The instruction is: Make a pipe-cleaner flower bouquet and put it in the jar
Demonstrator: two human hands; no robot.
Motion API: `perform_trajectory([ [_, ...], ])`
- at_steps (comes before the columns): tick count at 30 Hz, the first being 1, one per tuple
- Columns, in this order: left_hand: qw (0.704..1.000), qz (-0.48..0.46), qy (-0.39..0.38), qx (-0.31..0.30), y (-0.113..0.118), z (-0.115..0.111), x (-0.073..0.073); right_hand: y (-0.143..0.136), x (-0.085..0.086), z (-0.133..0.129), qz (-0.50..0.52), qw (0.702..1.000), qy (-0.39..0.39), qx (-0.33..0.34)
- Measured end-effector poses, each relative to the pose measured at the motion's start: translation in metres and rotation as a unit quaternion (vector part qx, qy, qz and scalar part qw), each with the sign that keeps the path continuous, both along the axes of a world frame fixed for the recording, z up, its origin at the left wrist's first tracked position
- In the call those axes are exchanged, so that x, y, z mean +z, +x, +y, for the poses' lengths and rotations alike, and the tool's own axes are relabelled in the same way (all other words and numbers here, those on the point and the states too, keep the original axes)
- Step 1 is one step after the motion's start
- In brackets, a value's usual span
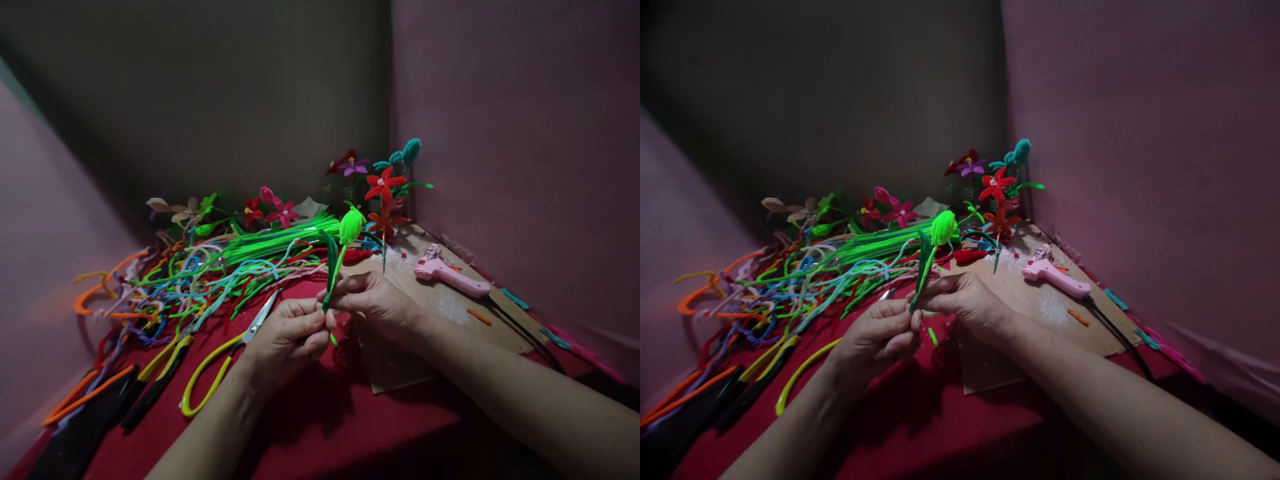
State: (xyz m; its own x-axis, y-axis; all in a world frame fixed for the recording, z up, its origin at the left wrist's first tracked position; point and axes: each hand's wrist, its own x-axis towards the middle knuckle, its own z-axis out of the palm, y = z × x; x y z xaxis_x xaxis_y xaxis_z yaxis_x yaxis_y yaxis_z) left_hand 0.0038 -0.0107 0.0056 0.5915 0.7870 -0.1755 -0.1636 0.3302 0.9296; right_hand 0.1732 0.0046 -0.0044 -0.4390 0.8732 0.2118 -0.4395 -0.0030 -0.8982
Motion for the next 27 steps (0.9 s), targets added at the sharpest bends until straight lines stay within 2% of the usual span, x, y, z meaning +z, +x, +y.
perform_trajectory([
  [4,0.999,-0.043,-0.014,-0.019,0.002,-0.002,-0.002,-0.001,-0.003,-0.002,0.010,1.000,-0.017,0.005],
  [8,0.998,-0.043,-0.012,-0.032,0.001,-0.002,-0.003,-0.001,0.001,-0.005,0.003,1.000,-0.001,-0.006],
  [10,1.000,-0.012,0.007,-0.028,-0.001,-0.002,-0.001,0.000,0.002,-0.006,-0.009,1.000,-0.001,-0.010],
  [12,0.996,0.063,0.055,-0.010,-0.002,-0.002,0.004,0.000,0.001,-0.006,-0.016,1.000,-0.003,-0.021],
  [16,0.947,0.241,0.195,0.079,0.001,-0.004,0.012,-0.002,-0.002,-0.003,-0.016,0.996,0.010,-0.092],
  [19,0.900,0.276,0.298,0.161,0.006,-0.005,0.008,-0.004,-0.003,-0.003,-0.041,0.990,0.018,-0.137],
  [22,0.854,0.294,0.374,0.209,0.007,-0.004,0.000,-0.007,-0.001,-0.006,-0.075,0.990,0.017,-0.122],
  [24,0.861,0.284,0.362,0.214,0.007,-0.003,-0.001,-0.008,0.000,-0.008,-0.059,0.992,-0.002,-0.107],
  [27,0.911,0.240,0.280,0.186,0.004,-0.003,0.001,-0.009,-0.001,-0.008,-0.033,0.994,-0.030,-0.097],
])
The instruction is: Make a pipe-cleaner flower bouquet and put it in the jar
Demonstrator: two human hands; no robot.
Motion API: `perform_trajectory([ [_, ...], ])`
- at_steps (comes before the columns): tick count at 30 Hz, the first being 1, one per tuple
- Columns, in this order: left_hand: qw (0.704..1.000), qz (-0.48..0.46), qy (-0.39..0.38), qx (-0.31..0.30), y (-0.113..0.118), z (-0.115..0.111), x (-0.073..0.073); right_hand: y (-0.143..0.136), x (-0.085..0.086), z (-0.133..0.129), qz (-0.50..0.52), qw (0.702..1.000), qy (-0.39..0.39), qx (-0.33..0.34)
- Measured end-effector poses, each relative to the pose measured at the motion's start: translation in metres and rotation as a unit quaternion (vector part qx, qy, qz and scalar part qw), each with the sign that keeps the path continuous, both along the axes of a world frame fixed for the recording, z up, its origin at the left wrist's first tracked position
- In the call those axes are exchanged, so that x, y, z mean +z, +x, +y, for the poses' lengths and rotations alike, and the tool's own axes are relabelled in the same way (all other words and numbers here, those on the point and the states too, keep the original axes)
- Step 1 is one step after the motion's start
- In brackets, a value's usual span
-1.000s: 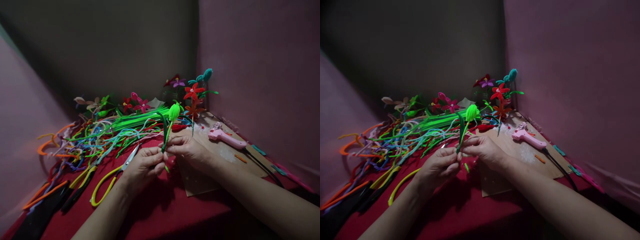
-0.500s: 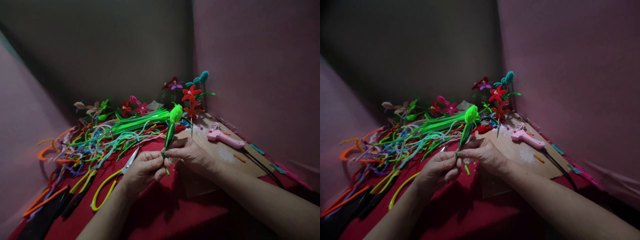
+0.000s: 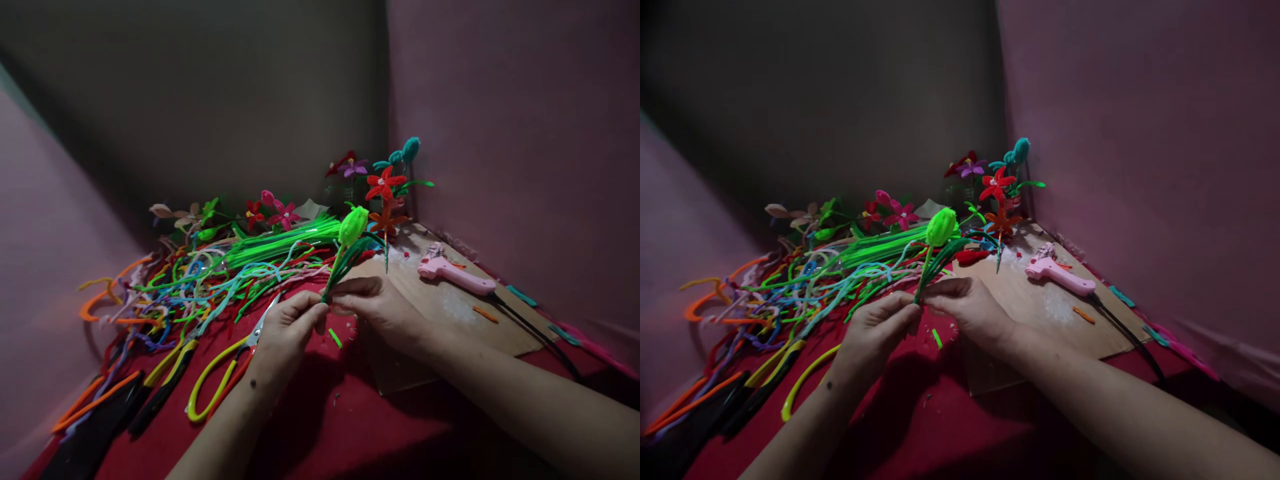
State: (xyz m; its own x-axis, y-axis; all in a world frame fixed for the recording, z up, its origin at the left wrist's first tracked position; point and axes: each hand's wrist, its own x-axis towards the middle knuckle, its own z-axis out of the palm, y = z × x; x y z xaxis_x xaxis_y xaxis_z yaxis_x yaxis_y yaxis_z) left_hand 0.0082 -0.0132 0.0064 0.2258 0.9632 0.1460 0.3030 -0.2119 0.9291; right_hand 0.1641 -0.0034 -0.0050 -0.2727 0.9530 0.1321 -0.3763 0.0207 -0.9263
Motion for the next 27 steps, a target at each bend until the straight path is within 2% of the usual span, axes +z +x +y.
perform_trajectory([
  [5,0.981,-0.128,-0.128,-0.075,-0.0021,0.0017,0.0010,0.0020,-0.0026,0.0020,0.006,1.000,-0.002,0.001],
  [9,0.943,-0.202,-0.235,-0.125,-0.0018,0.0026,0.0011,0.0061,-0.0038,0.0034,-0.006,0.998,0.046,0.047],
  [12,0.921,-0.224,-0.284,-0.144,-0.0011,0.0023,0.0033,0.0070,-0.0043,0.0033,-0.005,0.996,0.059,0.064],
  [16,0.929,-0.202,-0.284,-0.123,-0.0010,0.0012,0.0072,0.0063,-0.0051,0.0025,-0.007,0.998,0.053,0.039],
  [18,0.929,-0.208,-0.283,-0.118,-0.0015,0.0007,0.0084,0.0067,-0.0052,0.0023,-0.005,0.998,0.040,0.051],
  [21,0.910,-0.236,-0.307,-0.146,-0.0028,0.0005,0.0081,0.0082,-0.0052,0.0021,-0.007,0.995,0.028,0.092],
  [24,0.894,-0.250,-0.332,-0.166,-0.0042,0.0012,0.0061,0.0089,-0.0061,0.0022,-0.002,0.995,0.029,0.100],
  [26,0.903,-0.229,-0.325,-0.163,-0.0052,0.0020,0.0055,0.0084,-0.0066,0.0024,0.002,0.996,0.036,0.077],
  [27,0.916,-0.204,-0.308,-0.154,-0.0057,0.0024,0.0057,0.0080,-0.0067,0.0027,0.005,0.997,0.038,0.060],
])
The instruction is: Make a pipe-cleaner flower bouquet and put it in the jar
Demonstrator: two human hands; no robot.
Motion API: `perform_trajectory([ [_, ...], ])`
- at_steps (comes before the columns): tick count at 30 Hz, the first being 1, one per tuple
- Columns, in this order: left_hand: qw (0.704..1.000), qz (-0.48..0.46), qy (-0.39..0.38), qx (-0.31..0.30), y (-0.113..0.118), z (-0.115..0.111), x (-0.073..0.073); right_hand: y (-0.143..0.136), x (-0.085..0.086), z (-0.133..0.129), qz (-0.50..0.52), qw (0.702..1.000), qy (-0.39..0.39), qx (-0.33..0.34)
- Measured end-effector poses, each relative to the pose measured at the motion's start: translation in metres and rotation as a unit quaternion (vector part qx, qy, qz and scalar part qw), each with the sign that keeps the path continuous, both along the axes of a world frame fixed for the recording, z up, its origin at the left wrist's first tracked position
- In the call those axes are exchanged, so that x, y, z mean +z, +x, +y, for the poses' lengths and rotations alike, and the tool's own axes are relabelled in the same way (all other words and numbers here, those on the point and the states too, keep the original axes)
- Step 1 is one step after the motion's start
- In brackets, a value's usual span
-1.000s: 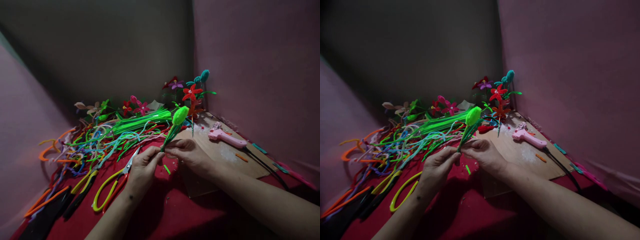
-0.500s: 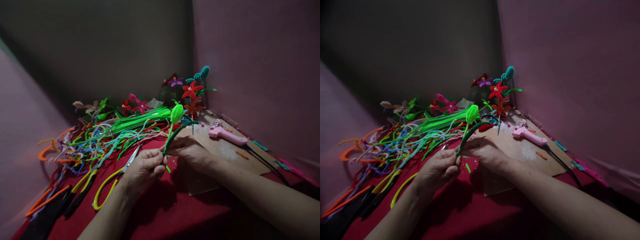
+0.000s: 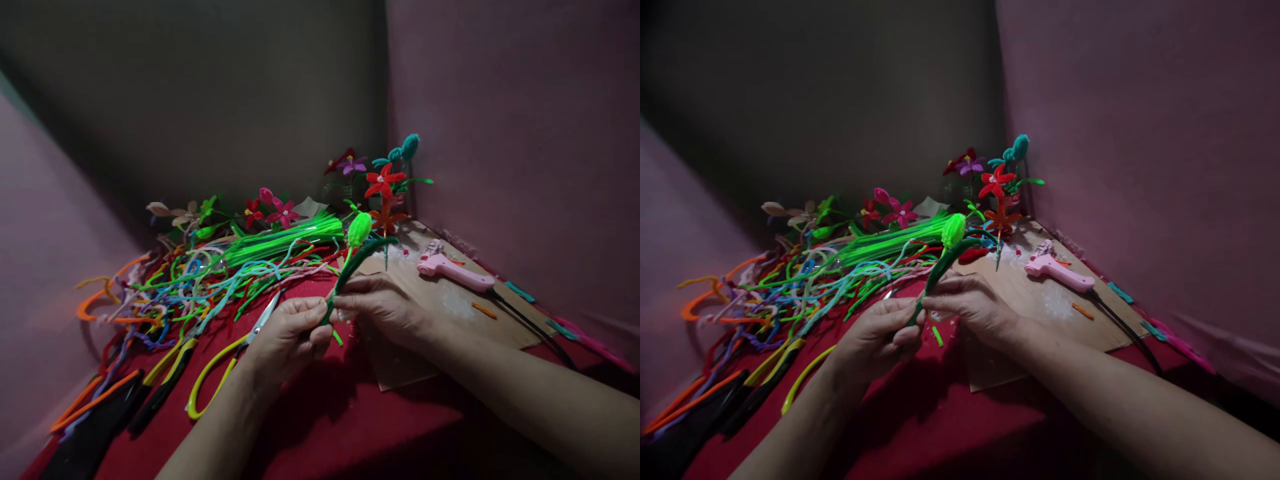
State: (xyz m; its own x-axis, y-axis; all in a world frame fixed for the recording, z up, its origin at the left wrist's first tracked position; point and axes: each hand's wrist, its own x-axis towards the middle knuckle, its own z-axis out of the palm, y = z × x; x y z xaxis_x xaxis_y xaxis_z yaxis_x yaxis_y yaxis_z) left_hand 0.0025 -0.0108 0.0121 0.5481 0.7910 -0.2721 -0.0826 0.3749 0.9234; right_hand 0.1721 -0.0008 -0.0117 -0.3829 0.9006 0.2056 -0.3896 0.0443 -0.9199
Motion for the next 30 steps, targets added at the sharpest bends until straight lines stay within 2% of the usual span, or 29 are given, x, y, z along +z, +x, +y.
perform_trajectory([
  [3,0.984,0.125,0.105,0.074,0.000,0.000,0.002,-0.002,0.000,0.001,-0.001,0.999,-0.007,-0.054],
  [6,0.931,0.231,0.222,0.175,0.003,-0.001,0.002,-0.005,-0.003,0.003,0.000,0.995,-0.024,-0.094],
  [9,0.848,0.299,0.383,0.212,0.006,-0.003,-0.005,-0.007,-0.005,0.003,0.011,0.993,-0.047,-0.112],
  [12,0.732,0.369,0.537,0.200,0.007,-0.005,-0.016,-0.009,-0.002,0.000,-0.002,0.992,-0.062,-0.109],
  [14,0.669,0.413,0.591,0.179,0.006,-0.005,-0.021,-0.010,0.002,-0.002,-0.016,0.993,-0.067,-0.097],
  [16,0.636,0.441,0.611,0.169,0.006,-0.005,-0.022,-0.010,0.005,-0.003,-0.018,0.995,-0.067,-0.077],
  [17,0.635,0.443,0.610,0.168,0.006,-0.005,-0.022,-0.011,0.005,-0.003,-0.011,0.995,-0.071,-0.068],
  [19,0.665,0.424,0.591,0.169,0.006,-0.005,-0.018,-0.011,0.005,-0.002,0.003,0.994,-0.093,-0.057],
  [22,0.770,0.360,0.503,0.158,0.008,-0.007,-0.012,-0.010,0.003,0.000,0.007,0.994,-0.102,-0.029],
  [24,0.852,0.298,0.407,0.141,0.007,-0.008,-0.008,-0.008,0.002,0.001,0.003,0.997,-0.073,-0.009],
  [26,0.921,0.221,0.299,0.119,0.006,-0.007,-0.005,-0.006,0.000,0.003,0.007,0.999,-0.046,0.002],
  [28,0.963,0.143,0.210,0.094,0.004,-0.005,-0.005,-0.005,-0.003,0.004,0.017,0.999,-0.035,0.018],
  [30,0.980,0.092,0.164,0.070,0.002,-0.002,-0.004,-0.006,-0.007,0.006,0.031,0.998,-0.041,0.032],
])
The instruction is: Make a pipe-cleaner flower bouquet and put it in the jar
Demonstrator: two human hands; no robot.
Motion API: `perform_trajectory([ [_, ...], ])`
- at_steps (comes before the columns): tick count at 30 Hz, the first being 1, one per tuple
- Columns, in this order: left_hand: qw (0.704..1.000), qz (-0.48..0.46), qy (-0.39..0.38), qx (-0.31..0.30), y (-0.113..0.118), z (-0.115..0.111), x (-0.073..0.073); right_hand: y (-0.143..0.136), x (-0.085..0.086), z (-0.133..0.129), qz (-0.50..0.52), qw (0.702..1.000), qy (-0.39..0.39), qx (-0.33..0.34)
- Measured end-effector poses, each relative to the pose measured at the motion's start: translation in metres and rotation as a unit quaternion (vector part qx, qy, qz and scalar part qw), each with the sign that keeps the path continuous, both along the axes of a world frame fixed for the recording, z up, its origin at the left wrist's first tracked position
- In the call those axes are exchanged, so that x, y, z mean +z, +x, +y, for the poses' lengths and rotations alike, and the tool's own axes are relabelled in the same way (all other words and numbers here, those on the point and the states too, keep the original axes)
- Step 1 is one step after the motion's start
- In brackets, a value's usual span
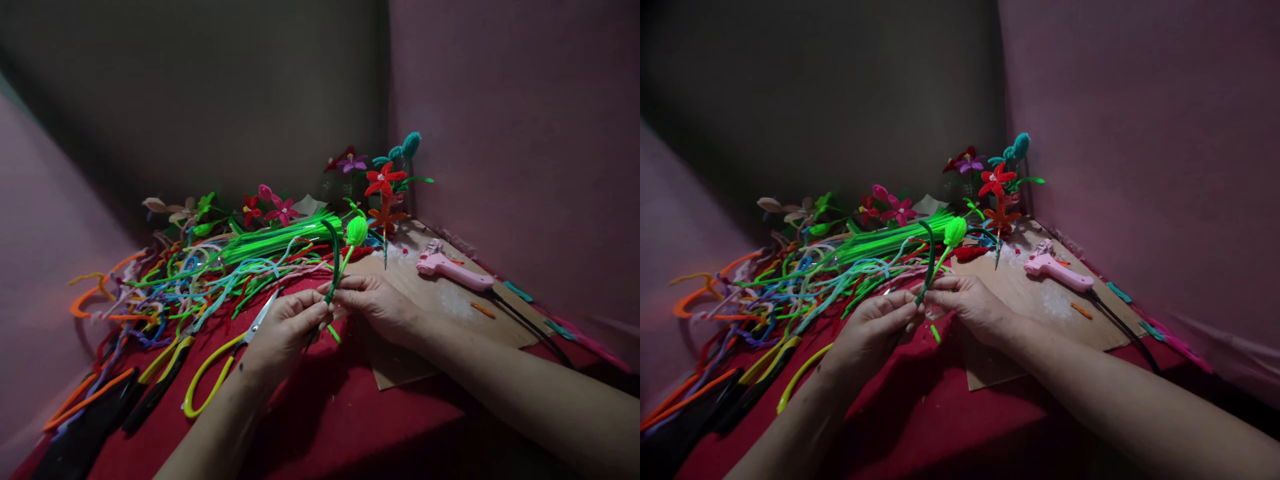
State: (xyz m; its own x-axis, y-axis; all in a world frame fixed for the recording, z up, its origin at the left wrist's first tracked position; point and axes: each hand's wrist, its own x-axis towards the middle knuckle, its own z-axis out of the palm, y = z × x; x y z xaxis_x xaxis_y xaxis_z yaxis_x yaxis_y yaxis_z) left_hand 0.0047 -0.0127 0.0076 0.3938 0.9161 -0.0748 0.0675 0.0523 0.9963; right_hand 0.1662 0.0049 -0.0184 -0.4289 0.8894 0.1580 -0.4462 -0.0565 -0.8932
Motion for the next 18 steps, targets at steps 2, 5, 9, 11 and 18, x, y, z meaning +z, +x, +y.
perform_trajectory([
  [2,1.000,-0.003,-0.008,-0.012,0.000,0.002,0.000,-0.002,-0.003,0.001,0.006,1.000,0.002,-0.018],
  [5,0.997,0.063,0.049,0.023,0.004,0.001,0.000,-0.004,-0.004,0.000,-0.014,0.994,0.045,-0.101],
  [9,0.944,0.189,0.247,0.111,0.009,-0.002,-0.005,-0.002,-0.001,-0.002,-0.074,0.975,0.094,-0.187],
  [11,0.909,0.231,0.319,0.136,0.009,-0.003,-0.009,-0.001,0.000,-0.002,-0.094,0.972,0.096,-0.192],
  [18,0.919,0.218,0.294,0.146,0.008,-0.001,-0.011,-0.003,0.003,-0.003,-0.097,0.980,0.065,-0.161],
])
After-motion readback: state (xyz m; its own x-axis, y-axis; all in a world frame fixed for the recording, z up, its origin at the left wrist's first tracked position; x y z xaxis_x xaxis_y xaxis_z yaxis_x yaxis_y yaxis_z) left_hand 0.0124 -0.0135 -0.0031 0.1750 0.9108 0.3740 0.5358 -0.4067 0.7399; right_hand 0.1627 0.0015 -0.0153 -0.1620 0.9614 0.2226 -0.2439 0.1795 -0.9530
